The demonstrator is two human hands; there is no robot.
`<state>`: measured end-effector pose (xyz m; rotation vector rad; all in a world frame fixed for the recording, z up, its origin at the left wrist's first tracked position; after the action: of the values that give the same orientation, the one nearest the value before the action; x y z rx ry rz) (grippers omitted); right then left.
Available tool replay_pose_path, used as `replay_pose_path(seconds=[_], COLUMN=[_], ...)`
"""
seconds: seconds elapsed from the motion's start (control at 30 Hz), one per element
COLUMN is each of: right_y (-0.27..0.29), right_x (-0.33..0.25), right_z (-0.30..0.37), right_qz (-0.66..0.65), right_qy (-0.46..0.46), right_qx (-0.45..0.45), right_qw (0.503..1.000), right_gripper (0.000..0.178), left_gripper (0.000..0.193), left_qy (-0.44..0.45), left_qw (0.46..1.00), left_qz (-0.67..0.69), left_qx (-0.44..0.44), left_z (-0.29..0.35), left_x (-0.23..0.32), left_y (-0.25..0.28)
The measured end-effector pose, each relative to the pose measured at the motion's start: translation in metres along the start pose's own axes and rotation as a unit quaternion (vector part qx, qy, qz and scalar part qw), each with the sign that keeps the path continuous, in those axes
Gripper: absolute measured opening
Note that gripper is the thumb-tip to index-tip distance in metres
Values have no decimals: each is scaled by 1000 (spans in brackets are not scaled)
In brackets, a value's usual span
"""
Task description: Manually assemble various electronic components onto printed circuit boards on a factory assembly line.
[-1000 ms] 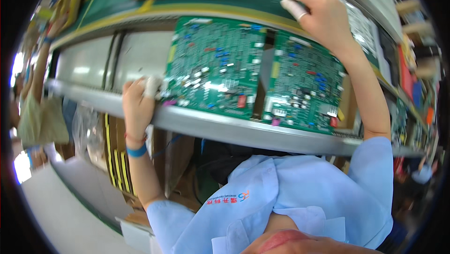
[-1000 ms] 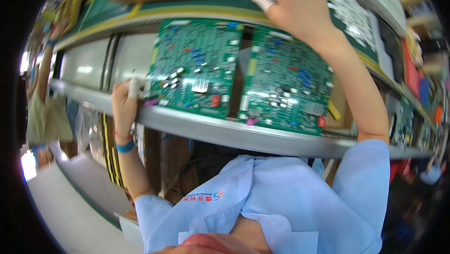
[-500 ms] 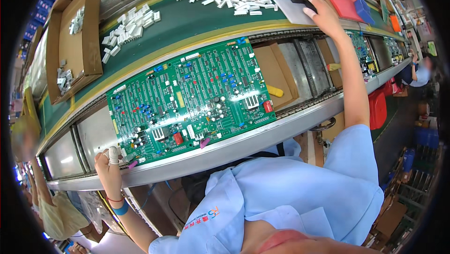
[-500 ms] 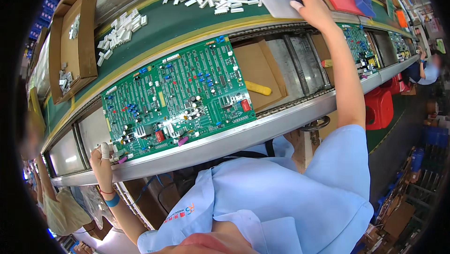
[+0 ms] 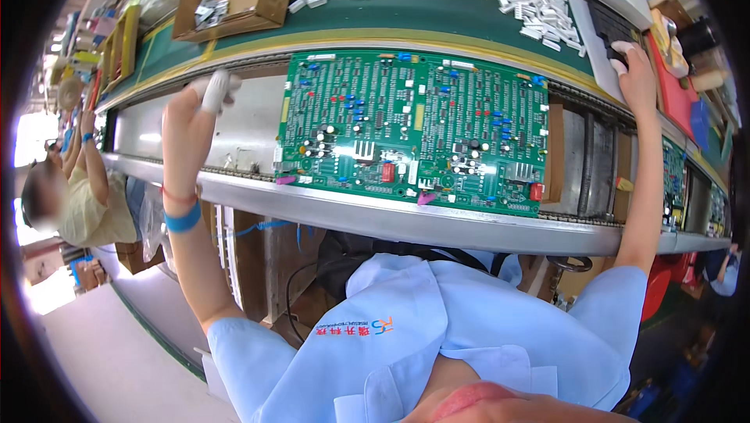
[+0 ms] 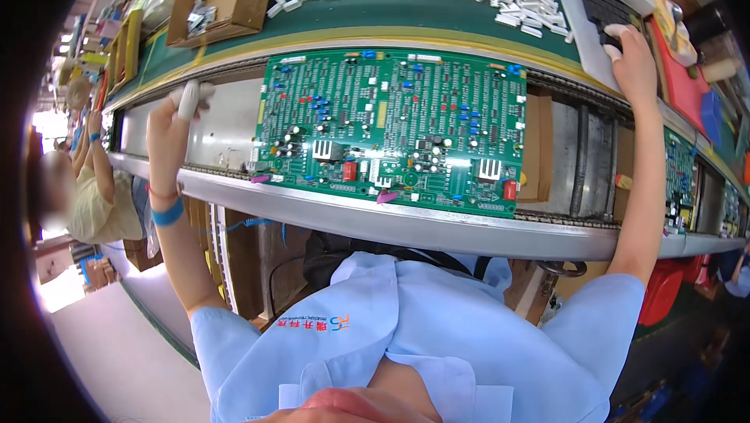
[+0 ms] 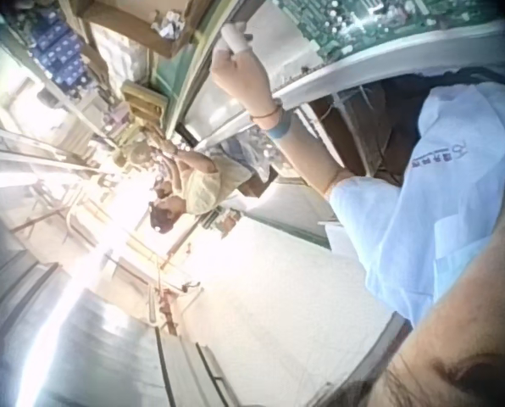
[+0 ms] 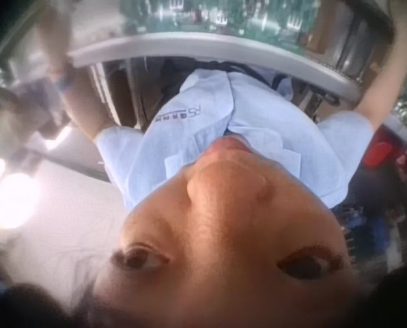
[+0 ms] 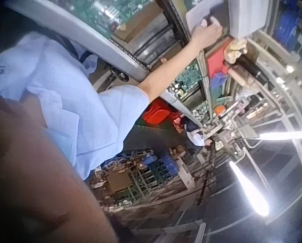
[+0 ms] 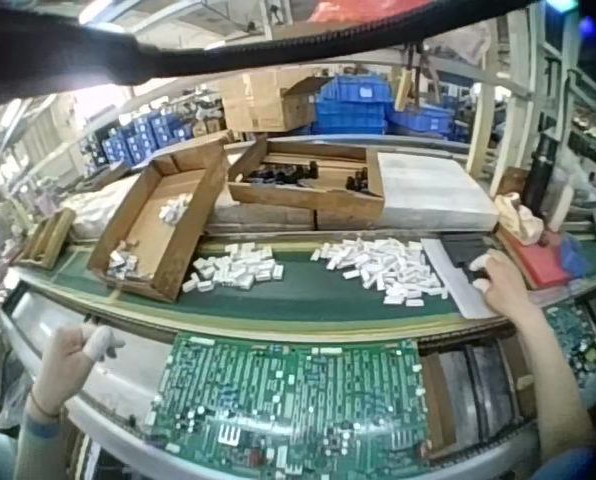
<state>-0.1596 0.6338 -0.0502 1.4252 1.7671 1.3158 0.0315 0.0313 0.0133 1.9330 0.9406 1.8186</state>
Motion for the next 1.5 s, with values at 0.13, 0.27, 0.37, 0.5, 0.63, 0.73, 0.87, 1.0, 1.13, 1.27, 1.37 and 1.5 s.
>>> replay_pose_path(seconds=[0.13,0.27,0.37,0.5,0.63,0.73,0.87,1.0,1.13,1.27,1.37,1.5], right_y=[-4,-9,-10,3,19,51,74,62,77,86,90,87], right_x=[4,7,9,26,20,-35,-90,-130,-165,-191,-212,-221], right_z=[0,-1,-1,3,4,4,12,25,38,43,48,61], right_qz=[-20,-16,12,-112,-443,-573,-667,-741,-711,-636,-599,-578], right_qy=[3,-4,6,-112,-198,-191,-156,-115,-102,-72,-59,-77], right_qx=[8,-7,11,36,8,-47,-87,-210,-271,-308,-336,-298], right_qw=[1000,1000,1000,987,874,795,723,628,641,704,724,756], right_gripper=[24,26,29,29,29,32,43,55,51,39,31,28], left_gripper=[31,25,19,19,22,24,34,31,33,40,36,38], left_qy=[-33,-120,-178,-134,-203,-244,-245,-91,34,49,101,100], left_qw=[999,992,973,967,966,956,944,967,974,966,950,949], left_qz=[23,-20,-133,-136,-69,-77,-198,-237,-148,-162,-140,-62], left_qx=[18,22,66,171,141,140,101,-20,-171,-194,-259,-291], left_z=[-53,-90,-111,-131,-134,-135,-163,-230,-238,-229,-219,-217], left_x=[11,27,25,-7,1,21,-17,-154,-160,-126,-114,-97], left_y=[-2,-36,-44,-1,-18,-27,-2,14,-14,-15,-10,-37])
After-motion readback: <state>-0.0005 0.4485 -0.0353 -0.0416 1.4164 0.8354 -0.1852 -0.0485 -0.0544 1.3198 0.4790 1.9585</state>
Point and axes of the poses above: each hand's wrist, its own z-axis away from the middle knuckle, its own y-axis out of the back of the hand, x = y × z, the point moved 9 cm from there along -z, towards the middle knuckle, and after that the axes turned 15 degrees about z, right-handed, at the moved point
